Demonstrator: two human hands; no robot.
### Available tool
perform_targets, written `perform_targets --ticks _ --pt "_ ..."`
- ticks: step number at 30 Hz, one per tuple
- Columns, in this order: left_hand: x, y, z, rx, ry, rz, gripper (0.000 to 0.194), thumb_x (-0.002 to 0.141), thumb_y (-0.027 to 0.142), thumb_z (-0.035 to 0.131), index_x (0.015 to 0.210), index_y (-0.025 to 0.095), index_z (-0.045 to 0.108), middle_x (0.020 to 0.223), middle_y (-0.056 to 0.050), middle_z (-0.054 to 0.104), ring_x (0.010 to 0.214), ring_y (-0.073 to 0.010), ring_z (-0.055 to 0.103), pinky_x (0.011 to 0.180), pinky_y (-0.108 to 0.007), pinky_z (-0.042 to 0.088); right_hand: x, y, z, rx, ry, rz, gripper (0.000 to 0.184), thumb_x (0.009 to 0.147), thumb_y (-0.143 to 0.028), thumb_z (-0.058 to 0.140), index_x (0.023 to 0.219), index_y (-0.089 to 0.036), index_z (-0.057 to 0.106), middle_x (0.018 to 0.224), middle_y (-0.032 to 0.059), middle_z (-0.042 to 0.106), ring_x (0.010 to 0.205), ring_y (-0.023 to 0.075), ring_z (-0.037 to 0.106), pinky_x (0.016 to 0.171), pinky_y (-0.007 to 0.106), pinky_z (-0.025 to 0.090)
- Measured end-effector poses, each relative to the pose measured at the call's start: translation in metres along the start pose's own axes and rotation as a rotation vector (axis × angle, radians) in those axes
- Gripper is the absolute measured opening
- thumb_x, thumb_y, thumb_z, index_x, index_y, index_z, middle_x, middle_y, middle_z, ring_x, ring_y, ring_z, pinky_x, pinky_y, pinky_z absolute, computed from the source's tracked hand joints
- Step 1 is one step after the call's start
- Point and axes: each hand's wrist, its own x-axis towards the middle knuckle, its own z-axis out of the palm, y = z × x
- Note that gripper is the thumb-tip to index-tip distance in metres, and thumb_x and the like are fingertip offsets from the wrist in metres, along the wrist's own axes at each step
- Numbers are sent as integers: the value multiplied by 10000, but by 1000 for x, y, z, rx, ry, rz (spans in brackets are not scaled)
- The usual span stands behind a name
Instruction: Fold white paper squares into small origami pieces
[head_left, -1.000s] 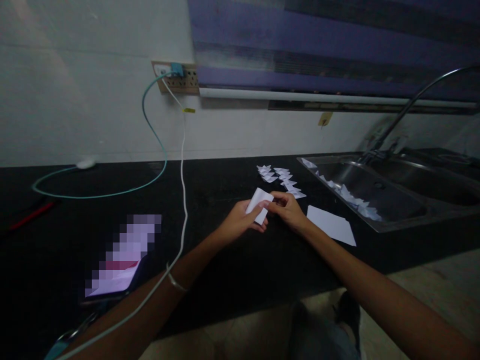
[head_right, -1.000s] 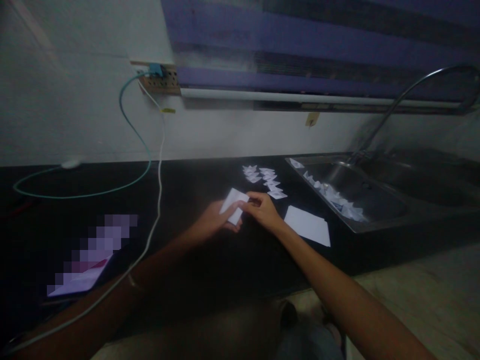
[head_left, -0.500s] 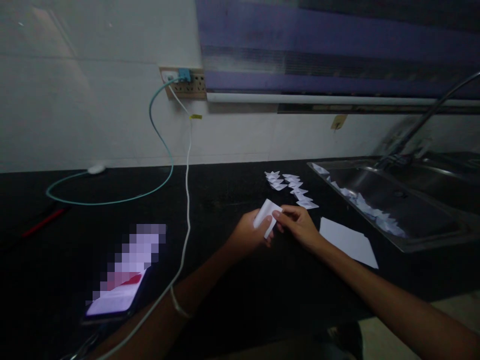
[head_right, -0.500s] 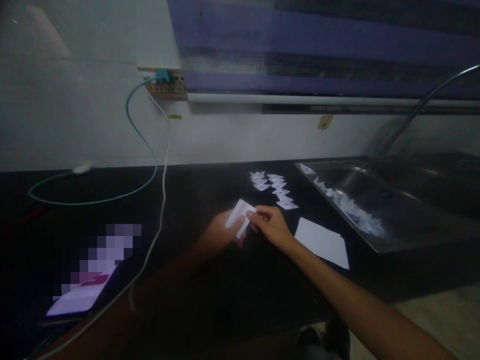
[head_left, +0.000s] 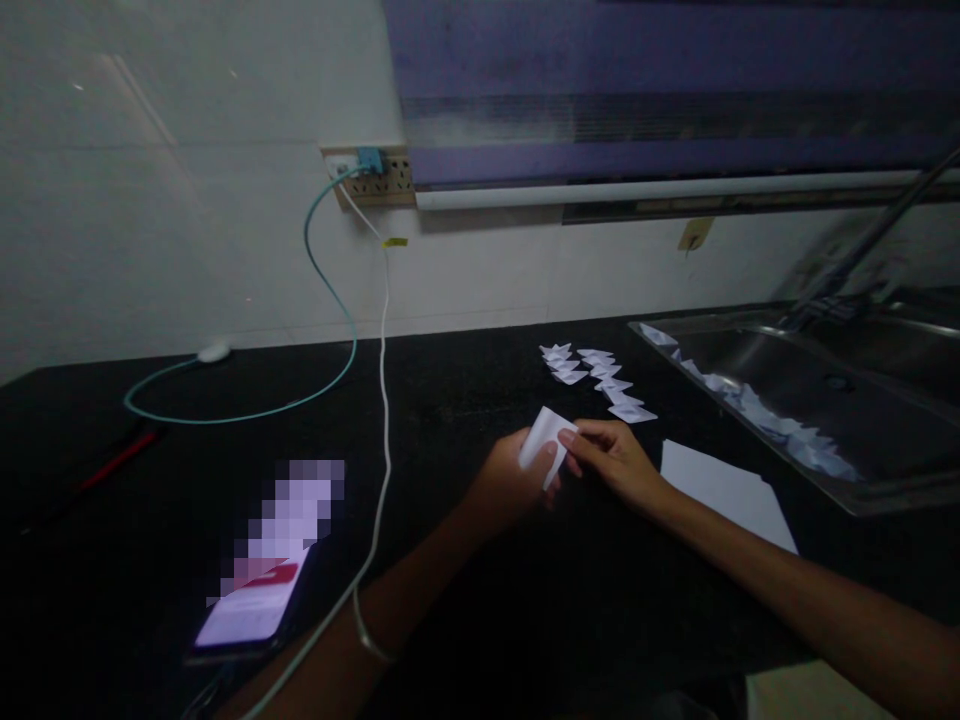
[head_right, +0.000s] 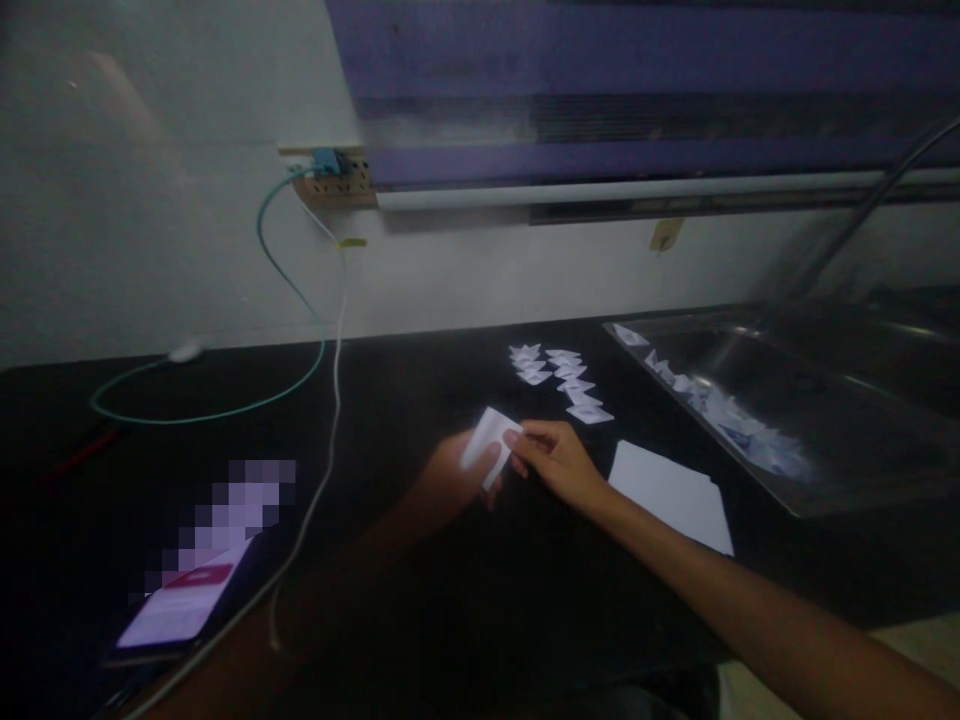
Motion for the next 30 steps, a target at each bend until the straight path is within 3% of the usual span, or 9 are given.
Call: perform_targets --ticks 11,15,21,26,30 --pt "-4 5 -1 43 -32 12 292 963 395 497 875 132 589 649 9 584 489 -94 557 479 -206 459 -2 -9 3 -3 -11 36 492 874 -611 643 621 -193 587 616 20 640 598 156 603 592 270 468" --pt "-4 5 -1 68 -2 17 296 975 414 494 872 146 563 646 21 582 493 -90 565 487 -199 451 -5 -11 4 -138 -30 67 447 905 -576 625 703 -180 670 622 13 639 572 135 569 554 249 423" --pt "-7 6 1 66 -28 26 292 981 412 496 856 153 549 662 22 581 497 -79 557 487 -182 445 -15 -16 2 -288 -49 -7 431 938 -535 598 694 -192 687 638 22 662 571 133 556 551 251 420" --pt "-10 4 1 40 -75 -22 311 966 446 524 940 145 597 748 -12 631 555 -99 598 511 -201 480 -20 -12 -3 -245 -8 34 421 909 -536 639 672 -190 685 590 16 609 540 125 527 512 244 400" --pt "-9 5 -3 -22 -157 -79 392 938 523 557 961 134 606 732 -20 627 569 -107 587 528 -216 471 -22 -2 -10 -19 66 166 429 824 -585 711 655 -192 677 584 28 587 540 145 541 505 260 431"
